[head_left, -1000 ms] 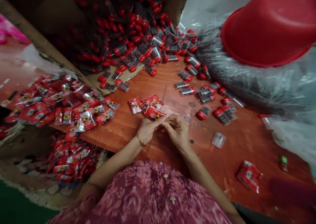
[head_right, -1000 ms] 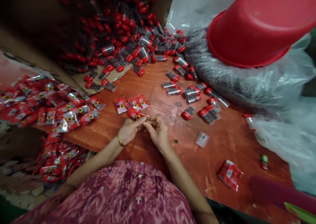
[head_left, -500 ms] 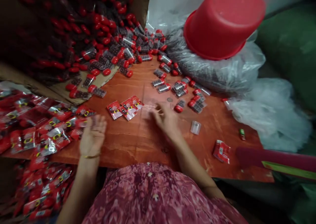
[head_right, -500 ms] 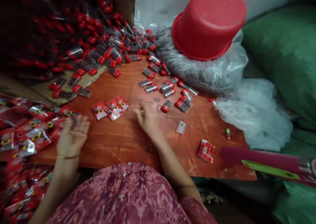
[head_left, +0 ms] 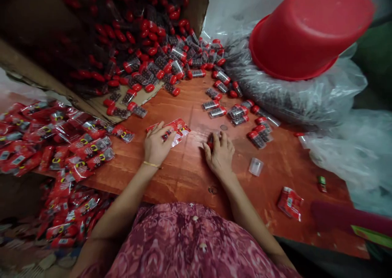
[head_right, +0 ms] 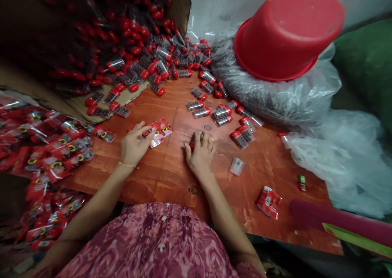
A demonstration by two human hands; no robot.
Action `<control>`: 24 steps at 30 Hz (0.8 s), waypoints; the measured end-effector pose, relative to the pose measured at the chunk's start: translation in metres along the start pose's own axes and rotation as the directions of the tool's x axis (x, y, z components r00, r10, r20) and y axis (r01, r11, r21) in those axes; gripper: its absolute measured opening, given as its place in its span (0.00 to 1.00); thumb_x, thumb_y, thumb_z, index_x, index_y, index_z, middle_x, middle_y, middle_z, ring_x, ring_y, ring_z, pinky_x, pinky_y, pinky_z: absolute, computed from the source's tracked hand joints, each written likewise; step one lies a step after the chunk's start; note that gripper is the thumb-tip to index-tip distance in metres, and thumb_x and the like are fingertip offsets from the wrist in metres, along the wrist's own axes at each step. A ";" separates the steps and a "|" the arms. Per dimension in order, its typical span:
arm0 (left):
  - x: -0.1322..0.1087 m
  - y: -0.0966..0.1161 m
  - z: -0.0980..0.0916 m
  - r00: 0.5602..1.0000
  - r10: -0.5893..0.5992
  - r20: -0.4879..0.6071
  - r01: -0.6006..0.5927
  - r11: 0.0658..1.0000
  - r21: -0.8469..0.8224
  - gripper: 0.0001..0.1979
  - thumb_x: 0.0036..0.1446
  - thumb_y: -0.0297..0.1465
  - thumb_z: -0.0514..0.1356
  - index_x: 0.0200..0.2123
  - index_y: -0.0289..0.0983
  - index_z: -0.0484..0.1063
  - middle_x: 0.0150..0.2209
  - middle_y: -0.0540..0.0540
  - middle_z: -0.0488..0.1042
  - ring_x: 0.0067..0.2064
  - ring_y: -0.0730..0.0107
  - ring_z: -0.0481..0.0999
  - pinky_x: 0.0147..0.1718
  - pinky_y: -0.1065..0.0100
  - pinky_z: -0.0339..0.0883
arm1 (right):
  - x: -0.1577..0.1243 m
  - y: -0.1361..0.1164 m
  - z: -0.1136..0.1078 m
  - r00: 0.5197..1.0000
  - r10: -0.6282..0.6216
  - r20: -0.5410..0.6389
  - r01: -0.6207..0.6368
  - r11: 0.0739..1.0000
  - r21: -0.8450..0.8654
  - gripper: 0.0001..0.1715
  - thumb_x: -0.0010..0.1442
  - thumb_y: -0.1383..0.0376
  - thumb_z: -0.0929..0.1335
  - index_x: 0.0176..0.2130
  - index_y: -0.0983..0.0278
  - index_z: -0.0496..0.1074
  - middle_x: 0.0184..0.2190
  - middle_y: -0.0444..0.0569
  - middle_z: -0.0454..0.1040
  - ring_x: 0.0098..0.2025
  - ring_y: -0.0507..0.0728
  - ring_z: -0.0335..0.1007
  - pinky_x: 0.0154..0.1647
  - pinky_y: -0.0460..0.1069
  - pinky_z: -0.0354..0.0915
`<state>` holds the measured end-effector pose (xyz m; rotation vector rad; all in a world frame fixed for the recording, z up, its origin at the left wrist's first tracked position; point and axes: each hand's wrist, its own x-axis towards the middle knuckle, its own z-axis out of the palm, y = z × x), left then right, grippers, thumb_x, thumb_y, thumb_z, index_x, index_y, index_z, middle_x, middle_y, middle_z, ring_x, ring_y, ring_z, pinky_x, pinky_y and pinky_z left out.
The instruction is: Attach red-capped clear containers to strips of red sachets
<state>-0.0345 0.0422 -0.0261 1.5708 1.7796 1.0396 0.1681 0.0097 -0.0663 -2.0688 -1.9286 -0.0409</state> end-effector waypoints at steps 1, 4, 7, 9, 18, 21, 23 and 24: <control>0.007 0.002 0.005 0.995 0.080 0.053 -0.088 0.981 0.173 0.13 0.49 0.35 0.61 0.40 0.40 0.76 0.54 0.40 0.69 0.60 0.51 0.61 0.58 0.50 0.49 | -0.001 -0.001 0.001 1.000 -0.021 -0.018 0.021 1.000 0.016 0.29 0.61 0.52 0.58 0.53 0.68 0.65 0.58 0.65 0.58 0.55 0.69 0.55 0.50 0.62 0.56; 0.022 0.001 0.008 0.971 0.100 0.215 -0.194 0.857 0.478 0.14 0.49 0.37 0.62 0.39 0.40 0.77 0.58 0.39 0.64 0.63 0.45 0.51 0.59 0.44 0.41 | -0.002 0.002 0.004 0.995 -0.074 -0.062 0.078 0.995 0.061 0.26 0.62 0.54 0.58 0.51 0.68 0.67 0.57 0.64 0.59 0.56 0.67 0.54 0.51 0.61 0.56; 0.026 -0.007 0.006 0.959 0.050 0.279 -0.203 0.808 0.552 0.15 0.51 0.41 0.60 0.40 0.42 0.77 0.57 0.40 0.65 0.62 0.43 0.53 0.58 0.42 0.42 | -0.001 0.008 0.005 0.992 -0.087 -0.096 0.098 0.989 0.108 0.23 0.62 0.56 0.58 0.49 0.67 0.68 0.56 0.62 0.62 0.55 0.65 0.56 0.52 0.60 0.56; 0.025 -0.012 0.007 0.963 0.049 0.264 -0.195 0.803 0.563 0.15 0.53 0.41 0.58 0.41 0.44 0.77 0.56 0.42 0.66 0.62 0.44 0.54 0.58 0.42 0.42 | 0.000 0.009 0.005 0.990 -0.089 -0.108 0.104 0.985 0.138 0.22 0.61 0.57 0.59 0.47 0.66 0.69 0.55 0.61 0.63 0.54 0.64 0.58 0.51 0.60 0.56; 0.017 -0.005 0.012 0.974 0.191 0.120 -0.225 0.851 0.475 0.14 0.56 0.39 0.55 0.40 0.44 0.77 0.56 0.41 0.67 0.62 0.47 0.56 0.57 0.41 0.43 | 0.005 -0.014 -0.019 0.988 -0.090 -0.128 0.142 0.859 0.491 0.15 0.60 0.60 0.61 0.42 0.64 0.71 0.45 0.55 0.73 0.48 0.60 0.66 0.50 0.57 0.59; 0.006 0.008 0.010 0.958 0.267 0.101 -0.285 0.873 0.395 0.13 0.56 0.39 0.56 0.41 0.45 0.76 0.55 0.42 0.68 0.61 0.48 0.58 0.57 0.40 0.45 | 0.015 -0.035 -0.019 0.999 -0.010 0.037 -0.023 0.608 0.793 0.17 0.59 0.56 0.61 0.40 0.64 0.71 0.37 0.52 0.75 0.40 0.57 0.69 0.43 0.53 0.64; -0.001 0.016 0.010 0.946 0.308 0.101 -0.324 0.886 0.331 0.12 0.55 0.37 0.57 0.41 0.45 0.76 0.54 0.43 0.69 0.61 0.49 0.59 0.57 0.41 0.44 | 0.023 -0.049 -0.016 0.987 -0.013 0.162 -0.145 0.383 0.912 0.18 0.57 0.53 0.62 0.35 0.64 0.71 0.31 0.48 0.75 0.34 0.54 0.69 0.37 0.50 0.65; -0.005 0.019 0.011 0.945 0.315 0.092 -0.328 0.901 0.284 0.13 0.55 0.36 0.57 0.43 0.44 0.75 0.54 0.43 0.69 0.60 0.51 0.59 0.58 0.43 0.45 | 0.026 -0.054 -0.014 0.980 -0.028 0.198 -0.181 0.297 0.938 0.18 0.56 0.52 0.63 0.32 0.64 0.71 0.28 0.47 0.74 0.30 0.53 0.68 0.34 0.49 0.64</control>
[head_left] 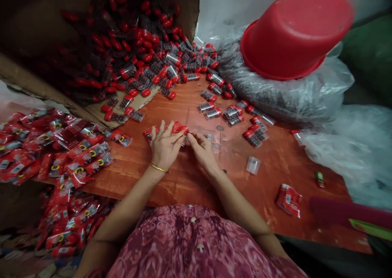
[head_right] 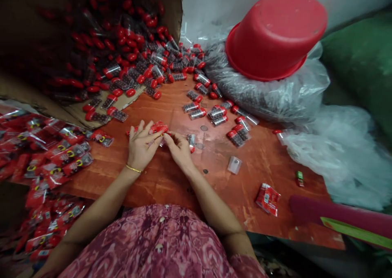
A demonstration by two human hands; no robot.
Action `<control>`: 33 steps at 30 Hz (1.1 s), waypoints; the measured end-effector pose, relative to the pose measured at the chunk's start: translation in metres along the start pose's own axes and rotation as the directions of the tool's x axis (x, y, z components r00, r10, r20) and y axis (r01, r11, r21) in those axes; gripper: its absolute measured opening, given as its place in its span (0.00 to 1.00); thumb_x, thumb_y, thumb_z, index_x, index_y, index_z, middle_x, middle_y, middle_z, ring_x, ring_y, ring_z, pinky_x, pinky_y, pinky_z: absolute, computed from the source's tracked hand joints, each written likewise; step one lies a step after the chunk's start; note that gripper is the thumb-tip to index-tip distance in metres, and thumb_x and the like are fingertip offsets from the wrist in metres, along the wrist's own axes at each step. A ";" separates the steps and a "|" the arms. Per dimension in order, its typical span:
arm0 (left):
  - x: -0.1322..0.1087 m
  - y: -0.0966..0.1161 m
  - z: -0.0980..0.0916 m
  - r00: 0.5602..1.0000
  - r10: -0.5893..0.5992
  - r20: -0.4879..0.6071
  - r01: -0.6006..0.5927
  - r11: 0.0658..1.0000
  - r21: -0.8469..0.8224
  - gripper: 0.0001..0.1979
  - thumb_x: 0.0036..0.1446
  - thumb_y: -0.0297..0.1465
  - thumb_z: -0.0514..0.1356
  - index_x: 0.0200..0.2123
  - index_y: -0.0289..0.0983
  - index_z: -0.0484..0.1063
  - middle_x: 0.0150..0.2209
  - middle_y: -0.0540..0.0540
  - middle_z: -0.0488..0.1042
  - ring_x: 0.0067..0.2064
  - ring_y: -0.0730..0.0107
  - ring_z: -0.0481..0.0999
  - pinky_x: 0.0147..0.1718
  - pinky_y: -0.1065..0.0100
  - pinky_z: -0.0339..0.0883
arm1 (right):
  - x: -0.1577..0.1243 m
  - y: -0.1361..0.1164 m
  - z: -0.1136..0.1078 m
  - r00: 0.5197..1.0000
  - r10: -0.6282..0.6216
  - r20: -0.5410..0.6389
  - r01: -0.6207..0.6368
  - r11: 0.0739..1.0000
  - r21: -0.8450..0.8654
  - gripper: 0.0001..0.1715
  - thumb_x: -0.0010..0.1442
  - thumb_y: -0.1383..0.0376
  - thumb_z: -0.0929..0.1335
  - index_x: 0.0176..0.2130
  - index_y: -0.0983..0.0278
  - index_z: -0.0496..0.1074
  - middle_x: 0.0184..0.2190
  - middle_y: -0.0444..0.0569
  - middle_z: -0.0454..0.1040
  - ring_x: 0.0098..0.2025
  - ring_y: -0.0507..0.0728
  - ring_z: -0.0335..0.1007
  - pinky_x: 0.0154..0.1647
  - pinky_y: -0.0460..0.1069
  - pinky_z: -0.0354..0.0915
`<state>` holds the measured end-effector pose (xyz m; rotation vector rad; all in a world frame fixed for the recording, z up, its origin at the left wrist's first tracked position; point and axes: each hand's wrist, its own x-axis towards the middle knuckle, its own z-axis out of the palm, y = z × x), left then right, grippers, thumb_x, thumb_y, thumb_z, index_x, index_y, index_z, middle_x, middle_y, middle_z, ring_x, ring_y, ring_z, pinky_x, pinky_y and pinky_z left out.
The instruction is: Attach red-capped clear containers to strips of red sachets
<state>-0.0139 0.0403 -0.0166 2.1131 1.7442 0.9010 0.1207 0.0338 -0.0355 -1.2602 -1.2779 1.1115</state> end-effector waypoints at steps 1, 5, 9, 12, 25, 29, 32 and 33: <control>-0.002 0.003 0.000 1.000 -0.021 -0.013 0.020 0.997 -0.072 0.14 0.54 0.35 0.58 0.45 0.43 0.74 0.54 0.43 0.69 0.60 0.52 0.60 0.58 0.45 0.47 | 0.003 -0.001 0.004 1.000 0.014 0.011 -0.015 0.998 0.056 0.19 0.55 0.52 0.63 0.29 0.64 0.70 0.25 0.45 0.72 0.28 0.52 0.66 0.32 0.48 0.64; -0.012 0.013 0.003 0.929 -0.343 0.136 0.357 0.741 -0.569 0.26 0.49 0.40 0.62 0.51 0.37 0.66 0.44 0.40 0.76 0.47 0.60 0.74 0.44 0.61 0.67 | 0.000 -0.002 0.006 0.994 -0.008 -0.105 0.010 1.000 0.023 0.20 0.55 0.51 0.63 0.23 0.64 0.67 0.19 0.41 0.65 0.23 0.49 0.58 0.26 0.45 0.57; -0.023 0.025 0.003 0.745 -0.435 0.506 0.632 0.219 -0.743 0.23 0.42 0.46 0.64 0.36 0.34 0.72 0.32 0.45 0.77 0.33 0.69 0.76 0.30 0.72 0.68 | -0.014 0.002 0.005 0.979 -0.085 -0.185 0.061 0.990 -0.129 0.23 0.57 0.52 0.61 0.18 0.62 0.58 0.16 0.39 0.55 0.20 0.48 0.50 0.21 0.45 0.50; -0.028 0.031 -0.001 0.698 -0.480 0.532 0.637 0.077 -0.767 0.20 0.35 0.43 0.68 0.28 0.35 0.71 0.26 0.49 0.75 0.29 0.74 0.74 0.28 0.73 0.66 | -0.021 0.006 0.008 0.980 -0.125 -0.156 0.087 0.969 -0.231 0.24 0.59 0.53 0.59 0.18 0.62 0.54 0.15 0.39 0.54 0.20 0.48 0.49 0.22 0.45 0.50; -0.018 0.019 -0.011 0.628 -0.563 0.538 0.643 -0.015 -0.766 0.22 0.27 0.40 0.72 0.26 0.34 0.73 0.26 0.50 0.77 0.27 0.75 0.75 0.26 0.75 0.66 | -0.004 -0.002 -0.066 0.928 -0.251 0.275 0.371 0.693 -0.619 0.19 0.57 0.69 0.58 0.45 0.65 0.69 0.44 0.53 0.73 0.45 0.58 0.65 0.49 0.55 0.60; -0.014 0.020 -0.009 0.597 -0.506 0.622 0.679 -0.094 -0.728 0.17 0.33 0.37 0.71 0.26 0.35 0.72 0.25 0.51 0.77 0.26 0.75 0.75 0.26 0.75 0.67 | 0.023 0.005 -0.108 0.832 -0.076 0.549 0.510 0.491 -0.706 0.26 0.54 0.74 0.58 0.51 0.62 0.68 0.56 0.50 0.65 0.57 0.60 0.56 0.57 0.60 0.51; -0.013 0.023 -0.009 0.569 -0.487 0.663 0.696 -0.144 -0.703 0.15 0.36 0.35 0.70 0.25 0.35 0.71 0.23 0.51 0.76 0.24 0.76 0.74 0.25 0.75 0.68 | 0.025 0.012 -0.110 0.796 -0.046 0.603 0.542 0.498 -0.677 0.18 0.60 0.67 0.60 0.47 0.60 0.71 0.53 0.49 0.69 0.56 0.59 0.57 0.57 0.58 0.51; -0.012 0.023 -0.009 0.566 -0.483 0.668 0.696 -0.153 -0.701 0.14 0.36 0.35 0.70 0.25 0.35 0.71 0.23 0.51 0.76 0.24 0.76 0.74 0.25 0.75 0.68 | 0.021 0.014 -0.108 0.805 -0.050 0.591 0.527 0.520 -0.672 0.16 0.61 0.63 0.60 0.46 0.60 0.72 0.51 0.49 0.71 0.54 0.60 0.59 0.56 0.58 0.52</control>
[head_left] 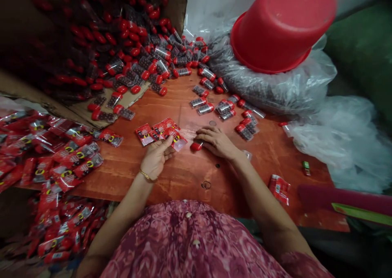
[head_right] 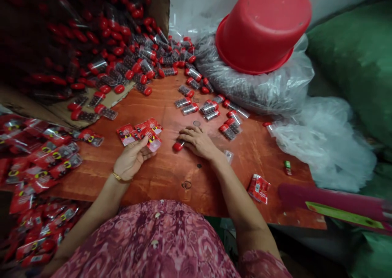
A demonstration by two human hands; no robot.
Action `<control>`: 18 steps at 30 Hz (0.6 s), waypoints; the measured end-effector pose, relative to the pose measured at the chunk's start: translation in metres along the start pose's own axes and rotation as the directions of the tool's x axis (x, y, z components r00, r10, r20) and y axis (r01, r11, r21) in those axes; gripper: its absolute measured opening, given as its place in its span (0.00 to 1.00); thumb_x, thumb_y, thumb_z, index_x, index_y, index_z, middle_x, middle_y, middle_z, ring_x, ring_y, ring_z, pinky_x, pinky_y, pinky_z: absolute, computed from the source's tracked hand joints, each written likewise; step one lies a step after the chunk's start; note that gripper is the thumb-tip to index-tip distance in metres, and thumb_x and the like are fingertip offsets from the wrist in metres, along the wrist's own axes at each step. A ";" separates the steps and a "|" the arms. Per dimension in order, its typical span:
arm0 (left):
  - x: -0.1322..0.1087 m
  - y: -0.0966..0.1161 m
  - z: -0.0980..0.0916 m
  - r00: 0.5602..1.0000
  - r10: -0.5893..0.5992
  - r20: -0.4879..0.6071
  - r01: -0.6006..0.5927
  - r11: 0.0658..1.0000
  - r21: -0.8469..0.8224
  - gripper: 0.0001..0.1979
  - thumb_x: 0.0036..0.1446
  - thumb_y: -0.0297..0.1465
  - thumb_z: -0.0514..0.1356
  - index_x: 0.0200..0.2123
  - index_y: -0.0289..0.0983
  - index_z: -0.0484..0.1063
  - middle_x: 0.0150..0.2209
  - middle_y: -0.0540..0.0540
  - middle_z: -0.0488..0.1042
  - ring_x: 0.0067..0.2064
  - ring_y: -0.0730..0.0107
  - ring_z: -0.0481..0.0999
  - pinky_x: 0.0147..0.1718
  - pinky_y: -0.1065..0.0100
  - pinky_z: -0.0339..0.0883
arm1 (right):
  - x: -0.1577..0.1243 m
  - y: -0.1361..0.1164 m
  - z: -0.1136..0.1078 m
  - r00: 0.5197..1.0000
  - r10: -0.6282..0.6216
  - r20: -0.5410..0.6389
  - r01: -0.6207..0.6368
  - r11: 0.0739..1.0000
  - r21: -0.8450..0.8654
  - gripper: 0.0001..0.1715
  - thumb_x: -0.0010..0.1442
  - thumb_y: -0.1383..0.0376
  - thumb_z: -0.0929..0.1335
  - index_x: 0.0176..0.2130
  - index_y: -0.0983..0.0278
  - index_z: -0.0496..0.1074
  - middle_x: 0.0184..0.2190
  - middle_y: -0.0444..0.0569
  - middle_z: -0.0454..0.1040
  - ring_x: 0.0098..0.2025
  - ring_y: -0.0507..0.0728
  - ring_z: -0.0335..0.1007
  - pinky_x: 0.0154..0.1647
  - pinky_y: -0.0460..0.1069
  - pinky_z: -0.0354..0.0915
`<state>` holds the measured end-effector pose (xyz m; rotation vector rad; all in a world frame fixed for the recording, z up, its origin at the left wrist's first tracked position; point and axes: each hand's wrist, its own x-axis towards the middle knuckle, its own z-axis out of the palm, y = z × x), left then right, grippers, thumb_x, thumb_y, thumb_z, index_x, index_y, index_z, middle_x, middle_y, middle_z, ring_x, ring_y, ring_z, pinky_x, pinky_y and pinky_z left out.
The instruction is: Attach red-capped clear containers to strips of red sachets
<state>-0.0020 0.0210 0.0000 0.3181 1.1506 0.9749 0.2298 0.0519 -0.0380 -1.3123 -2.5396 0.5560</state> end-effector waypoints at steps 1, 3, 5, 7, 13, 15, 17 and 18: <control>-0.001 0.000 0.000 1.000 0.000 0.003 0.000 1.000 -0.004 0.14 0.37 0.35 0.70 0.25 0.35 0.71 0.23 0.51 0.76 0.24 0.77 0.74 0.25 0.74 0.68 | -0.003 -0.004 0.004 0.999 0.022 -0.025 -0.021 0.999 0.036 0.16 0.61 0.60 0.61 0.45 0.61 0.72 0.48 0.51 0.73 0.51 0.60 0.62 0.54 0.58 0.54; -0.002 0.001 0.001 1.000 0.007 0.004 -0.007 1.000 -0.001 0.14 0.38 0.35 0.69 0.26 0.35 0.70 0.23 0.51 0.76 0.24 0.77 0.74 0.26 0.74 0.68 | -0.014 -0.016 0.011 0.991 0.087 -0.098 -0.071 0.984 0.163 0.19 0.60 0.55 0.61 0.44 0.63 0.72 0.41 0.53 0.75 0.43 0.59 0.66 0.48 0.56 0.59; -0.003 0.001 0.001 1.000 0.012 0.004 -0.012 1.000 0.005 0.14 0.38 0.36 0.69 0.26 0.35 0.71 0.23 0.51 0.76 0.23 0.77 0.73 0.26 0.74 0.68 | -0.027 -0.030 0.014 0.972 0.171 -0.161 -0.107 0.932 0.347 0.22 0.61 0.53 0.60 0.43 0.64 0.71 0.36 0.52 0.75 0.36 0.57 0.68 0.40 0.53 0.63; -0.004 0.000 0.003 1.000 0.015 0.007 -0.015 1.000 0.016 0.16 0.36 0.37 0.70 0.26 0.34 0.71 0.23 0.51 0.76 0.23 0.77 0.73 0.25 0.75 0.67 | -0.039 -0.047 0.014 0.952 0.240 -0.190 -0.114 0.854 0.508 0.21 0.61 0.54 0.59 0.40 0.64 0.72 0.31 0.49 0.74 0.30 0.55 0.68 0.32 0.49 0.63; -0.009 -0.008 0.007 0.997 0.060 0.057 -0.065 0.994 0.089 0.21 0.30 0.43 0.71 0.24 0.34 0.73 0.24 0.49 0.76 0.26 0.75 0.74 0.27 0.75 0.66 | -0.040 -0.086 0.001 0.942 0.280 -0.185 -0.107 0.773 0.625 0.12 0.55 0.60 0.64 0.29 0.65 0.72 0.19 0.43 0.67 0.20 0.49 0.58 0.21 0.44 0.55; -0.010 -0.010 0.007 0.992 0.099 0.075 -0.107 0.987 0.123 0.20 0.30 0.44 0.70 0.23 0.33 0.73 0.23 0.49 0.76 0.26 0.75 0.73 0.28 0.74 0.65 | -0.035 -0.092 -0.001 0.942 0.306 -0.140 -0.142 0.740 0.657 0.11 0.53 0.61 0.65 0.26 0.65 0.71 0.18 0.42 0.65 0.19 0.48 0.56 0.20 0.44 0.54; -0.011 -0.010 0.006 0.985 0.148 0.093 -0.162 0.973 0.166 0.20 0.32 0.44 0.69 0.22 0.33 0.73 0.22 0.49 0.74 0.25 0.76 0.71 0.28 0.73 0.64 | -0.031 -0.094 -0.002 0.938 0.339 -0.068 -0.192 0.676 0.712 0.12 0.51 0.60 0.65 0.24 0.65 0.70 0.17 0.42 0.64 0.19 0.48 0.56 0.19 0.43 0.53; -0.011 -0.010 0.005 0.979 0.174 0.103 -0.191 0.964 0.185 0.19 0.34 0.43 0.69 0.21 0.33 0.73 0.22 0.50 0.74 0.25 0.76 0.69 0.28 0.73 0.64 | -0.029 -0.094 -0.001 0.935 0.353 -0.026 -0.218 0.633 0.743 0.12 0.50 0.59 0.65 0.24 0.65 0.70 0.16 0.41 0.64 0.19 0.48 0.55 0.19 0.43 0.53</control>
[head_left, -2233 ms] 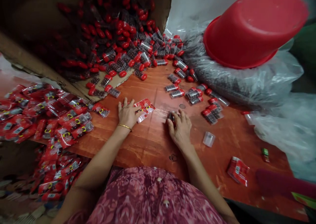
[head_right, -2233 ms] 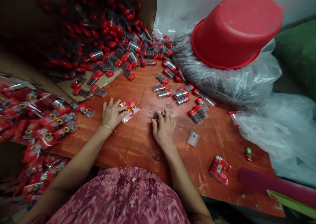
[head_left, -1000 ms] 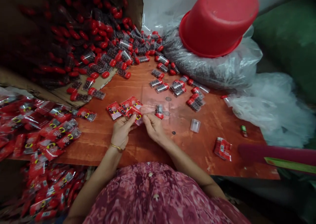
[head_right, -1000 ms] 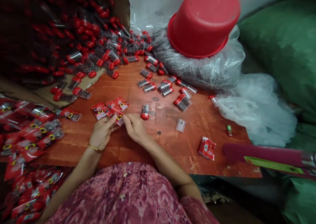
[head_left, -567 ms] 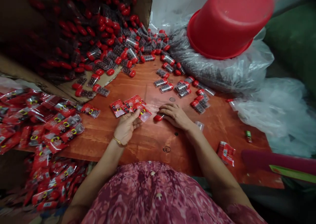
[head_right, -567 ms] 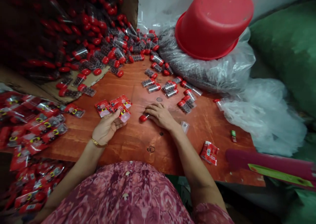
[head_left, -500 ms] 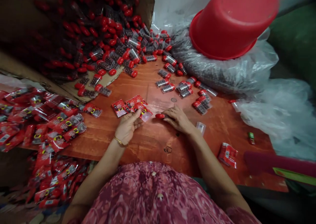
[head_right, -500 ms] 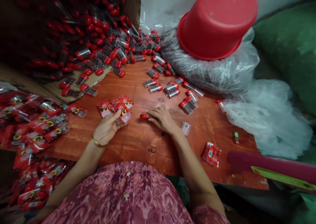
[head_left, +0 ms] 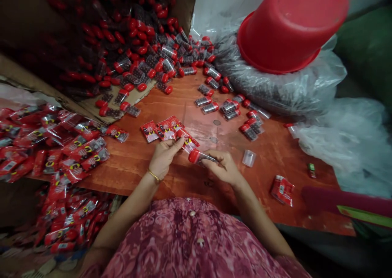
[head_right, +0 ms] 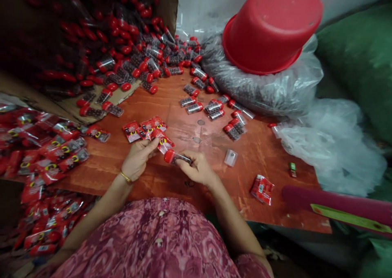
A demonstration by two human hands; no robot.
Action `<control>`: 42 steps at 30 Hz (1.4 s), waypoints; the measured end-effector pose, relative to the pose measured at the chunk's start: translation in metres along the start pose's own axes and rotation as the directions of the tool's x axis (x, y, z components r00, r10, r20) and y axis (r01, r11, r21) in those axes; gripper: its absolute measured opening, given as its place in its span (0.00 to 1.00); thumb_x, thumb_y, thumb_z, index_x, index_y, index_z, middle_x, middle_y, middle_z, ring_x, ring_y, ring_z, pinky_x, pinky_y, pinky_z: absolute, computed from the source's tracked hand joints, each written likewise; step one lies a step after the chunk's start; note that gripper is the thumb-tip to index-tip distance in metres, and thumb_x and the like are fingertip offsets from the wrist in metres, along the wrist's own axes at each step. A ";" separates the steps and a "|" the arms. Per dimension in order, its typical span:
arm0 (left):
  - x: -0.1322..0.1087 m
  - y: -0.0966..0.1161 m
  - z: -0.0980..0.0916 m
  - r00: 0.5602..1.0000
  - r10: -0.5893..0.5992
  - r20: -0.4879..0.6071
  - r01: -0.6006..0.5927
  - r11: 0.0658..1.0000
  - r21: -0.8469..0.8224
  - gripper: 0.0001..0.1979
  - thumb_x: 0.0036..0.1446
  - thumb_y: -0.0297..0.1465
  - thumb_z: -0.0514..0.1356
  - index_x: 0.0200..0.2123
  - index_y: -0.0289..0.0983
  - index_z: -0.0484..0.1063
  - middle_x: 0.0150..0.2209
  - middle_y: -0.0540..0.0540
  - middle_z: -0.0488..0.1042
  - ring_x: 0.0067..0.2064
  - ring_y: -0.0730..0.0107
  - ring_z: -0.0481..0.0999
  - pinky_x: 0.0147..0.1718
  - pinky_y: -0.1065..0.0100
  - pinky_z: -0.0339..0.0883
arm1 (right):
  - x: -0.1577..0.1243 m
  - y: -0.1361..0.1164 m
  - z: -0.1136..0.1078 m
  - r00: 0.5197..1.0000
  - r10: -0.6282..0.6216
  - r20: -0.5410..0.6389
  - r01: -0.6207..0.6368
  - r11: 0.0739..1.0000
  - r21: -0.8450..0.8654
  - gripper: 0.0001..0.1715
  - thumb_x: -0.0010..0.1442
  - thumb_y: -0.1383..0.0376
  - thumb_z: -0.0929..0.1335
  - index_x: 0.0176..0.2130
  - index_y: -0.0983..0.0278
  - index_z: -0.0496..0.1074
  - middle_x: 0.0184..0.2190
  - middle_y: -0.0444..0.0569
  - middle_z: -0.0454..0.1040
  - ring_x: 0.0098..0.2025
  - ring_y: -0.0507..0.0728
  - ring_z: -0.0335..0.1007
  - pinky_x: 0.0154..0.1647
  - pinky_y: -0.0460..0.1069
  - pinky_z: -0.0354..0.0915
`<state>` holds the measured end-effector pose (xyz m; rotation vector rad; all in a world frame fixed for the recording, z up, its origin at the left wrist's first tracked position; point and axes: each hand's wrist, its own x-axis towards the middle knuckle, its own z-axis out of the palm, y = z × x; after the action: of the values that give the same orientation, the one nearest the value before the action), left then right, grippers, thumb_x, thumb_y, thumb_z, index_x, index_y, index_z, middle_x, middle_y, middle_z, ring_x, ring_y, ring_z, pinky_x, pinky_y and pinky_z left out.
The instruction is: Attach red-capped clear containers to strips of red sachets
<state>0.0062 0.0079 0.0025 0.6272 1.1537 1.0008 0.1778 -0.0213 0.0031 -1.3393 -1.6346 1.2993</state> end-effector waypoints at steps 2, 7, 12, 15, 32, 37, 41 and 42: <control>0.000 0.001 -0.002 0.998 0.059 0.024 -0.060 0.997 0.043 0.17 0.37 0.42 0.68 0.21 0.33 0.74 0.22 0.50 0.73 0.26 0.76 0.68 0.29 0.72 0.62 | 0.002 0.000 0.002 0.997 0.076 0.028 -0.079 0.992 0.099 0.13 0.48 0.58 0.65 0.23 0.66 0.69 0.15 0.41 0.63 0.18 0.47 0.54 0.18 0.43 0.52; 0.004 -0.001 -0.007 0.981 0.164 0.100 -0.178 0.972 0.154 0.13 0.41 0.39 0.66 0.18 0.34 0.73 0.21 0.50 0.72 0.28 0.73 0.69 0.31 0.71 0.62 | 0.005 0.004 0.004 0.984 0.176 0.016 -0.175 0.954 0.242 0.14 0.46 0.56 0.66 0.20 0.64 0.66 0.13 0.40 0.60 0.15 0.46 0.52 0.15 0.43 0.49; 0.005 -0.006 -0.004 0.984 0.144 0.104 -0.154 0.983 0.101 0.13 0.42 0.39 0.66 0.24 0.33 0.74 0.23 0.49 0.74 0.27 0.74 0.70 0.32 0.71 0.64 | 0.006 0.009 0.008 0.986 0.165 -0.020 -0.155 0.953 0.259 0.14 0.47 0.55 0.66 0.23 0.64 0.68 0.14 0.40 0.61 0.15 0.47 0.54 0.15 0.43 0.50; 0.004 -0.009 0.002 0.986 0.134 0.095 -0.136 0.991 0.017 0.15 0.38 0.36 0.69 0.30 0.34 0.74 0.30 0.48 0.77 0.30 0.72 0.73 0.34 0.71 0.66 | 0.006 0.011 0.012 0.991 0.097 -0.096 -0.075 0.975 0.211 0.14 0.49 0.55 0.66 0.25 0.64 0.70 0.16 0.41 0.62 0.18 0.48 0.55 0.17 0.44 0.52; 0.010 -0.022 0.015 0.998 0.041 0.041 -0.029 0.969 -0.246 0.14 0.34 0.33 0.70 0.26 0.34 0.72 0.26 0.52 0.74 0.29 0.76 0.71 0.32 0.73 0.65 | 0.019 0.020 0.032 0.991 0.053 -0.121 -0.011 0.946 0.324 0.18 0.54 0.51 0.66 0.36 0.63 0.69 0.22 0.40 0.63 0.19 0.47 0.53 0.17 0.43 0.56; 0.012 -0.022 0.015 0.997 0.066 0.034 -0.056 0.970 -0.237 0.14 0.34 0.32 0.70 0.26 0.33 0.71 0.26 0.52 0.73 0.29 0.77 0.70 0.33 0.73 0.64 | 0.022 0.015 0.043 0.974 0.124 -0.187 -0.029 0.897 0.442 0.20 0.53 0.49 0.67 0.35 0.63 0.66 0.20 0.37 0.60 0.16 0.45 0.53 0.15 0.43 0.59; 0.012 -0.020 0.012 0.997 0.081 -0.018 -0.083 0.960 -0.268 0.15 0.35 0.34 0.70 0.26 0.33 0.71 0.25 0.52 0.73 0.26 0.77 0.70 0.27 0.74 0.64 | 0.020 0.014 0.044 0.980 0.082 -0.184 0.023 0.861 0.508 0.21 0.52 0.49 0.67 0.38 0.61 0.63 0.23 0.38 0.66 0.17 0.46 0.61 0.20 0.44 0.62; 0.012 -0.020 0.012 0.997 0.080 -0.007 -0.079 0.960 -0.267 0.15 0.35 0.34 0.70 0.26 0.33 0.71 0.24 0.52 0.73 0.25 0.78 0.69 0.26 0.74 0.63 | 0.019 0.015 0.043 0.979 0.067 -0.190 0.037 0.866 0.498 0.20 0.53 0.50 0.68 0.38 0.62 0.63 0.23 0.38 0.67 0.18 0.46 0.63 0.20 0.43 0.62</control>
<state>0.0249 0.0108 -0.0158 0.4614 0.9743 1.2000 0.1381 -0.0153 -0.0255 -1.1155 -1.0482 1.4201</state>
